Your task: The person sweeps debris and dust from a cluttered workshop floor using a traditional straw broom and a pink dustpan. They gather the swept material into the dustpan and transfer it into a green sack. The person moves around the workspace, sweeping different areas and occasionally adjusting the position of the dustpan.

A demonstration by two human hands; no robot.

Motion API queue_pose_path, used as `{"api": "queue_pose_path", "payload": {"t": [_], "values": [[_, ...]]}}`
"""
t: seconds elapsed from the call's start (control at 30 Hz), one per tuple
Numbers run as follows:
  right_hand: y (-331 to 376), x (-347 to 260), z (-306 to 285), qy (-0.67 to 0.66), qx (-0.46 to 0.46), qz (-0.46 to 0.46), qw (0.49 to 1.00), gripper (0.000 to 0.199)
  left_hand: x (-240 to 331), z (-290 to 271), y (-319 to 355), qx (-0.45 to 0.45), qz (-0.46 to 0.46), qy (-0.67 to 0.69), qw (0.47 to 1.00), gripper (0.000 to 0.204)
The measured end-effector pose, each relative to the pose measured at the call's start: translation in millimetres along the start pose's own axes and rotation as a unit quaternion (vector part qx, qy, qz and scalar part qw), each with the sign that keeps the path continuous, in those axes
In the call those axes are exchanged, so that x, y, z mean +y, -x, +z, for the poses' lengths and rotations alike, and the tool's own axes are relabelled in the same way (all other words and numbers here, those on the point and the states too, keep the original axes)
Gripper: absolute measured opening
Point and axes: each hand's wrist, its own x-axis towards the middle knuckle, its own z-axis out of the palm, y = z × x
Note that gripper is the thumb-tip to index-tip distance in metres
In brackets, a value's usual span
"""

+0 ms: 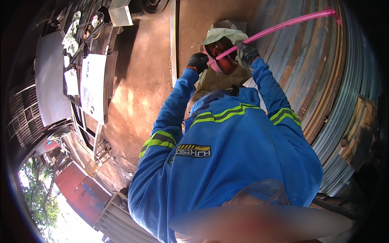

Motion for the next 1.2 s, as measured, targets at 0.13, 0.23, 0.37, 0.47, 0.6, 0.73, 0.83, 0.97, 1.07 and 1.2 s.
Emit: {"api": "queue_pose_path", "payload": {"t": [0.13, 0.23, 0.37, 0.47, 0.6, 0.73, 0.83, 0.97, 1.07, 1.2], "values": [[-12.6, 25.1, 6.9, 0.221, -0.045, -0.08, 0.971, 0.036, 17.1, -9.3, -50.7, -0.128, 0.363, -0.52, 0.762, 0.029], [-18.0, 42.4, 3.9, 0.267, -0.029, -0.093, 0.959, 0.037, 45.8, 13.5, -71.5, -0.083, 0.298, -0.422, 0.852, 0.028], [-6.4, 28.0, 10.7, 0.037, -0.014, 0.028, 0.999, 0.035, 62.9, 5.3, -78.1, 0.126, 0.039, 0.206, 0.97, 0.028], [10.8, 14.3, 0.8, -0.066, -0.006, 0.004, 0.998, 0.033, 56.6, 3.7, -58.6, 0.176, 0.086, 0.238, 0.951, 0.026], [7.7, 13.4, -1.1, -0.046, 0.005, -0.024, 0.999, 0.031, 13.4, -19.3, -62.9, 0.056, 0.138, -0.169, 0.974, 0.021], [15.9, 6.7, -20.1, -0.16, -0.081, 0.05, 0.983, 0.026, 18.5, 29.5, -41.9, 0.113, 0.27, -0.385, 0.875, 0.029], [29.2, -22.1, -11.5, -0.207, -0.16, 0.043, 0.964, 0.026, 13.1, 74.0, -24.7, 0.155, 0.308, -0.271, 0.899, 0.058], [46.5, -21.5, -2.0, -0.103, -0.153, 0.005, 0.983, 0.026, 11.1, 112.9, -42.1, 0.104, 0.293, -0.296, 0.903, 0.059], [69.0, -28.7, -11.7, -0.06, -0.135, 0.041, 0.988, 0.026, 25.6, 114.4, -57.9, -0.038, 0.134, -0.354, 0.925, 0.05], [71.0, -28.5, -25.4, -0.091, -0.084, 0.03, 0.992, 0.026, 30.9, 123.8, -53.2, -0.003, 0.149, -0.359, 0.921, 0.043]]}}
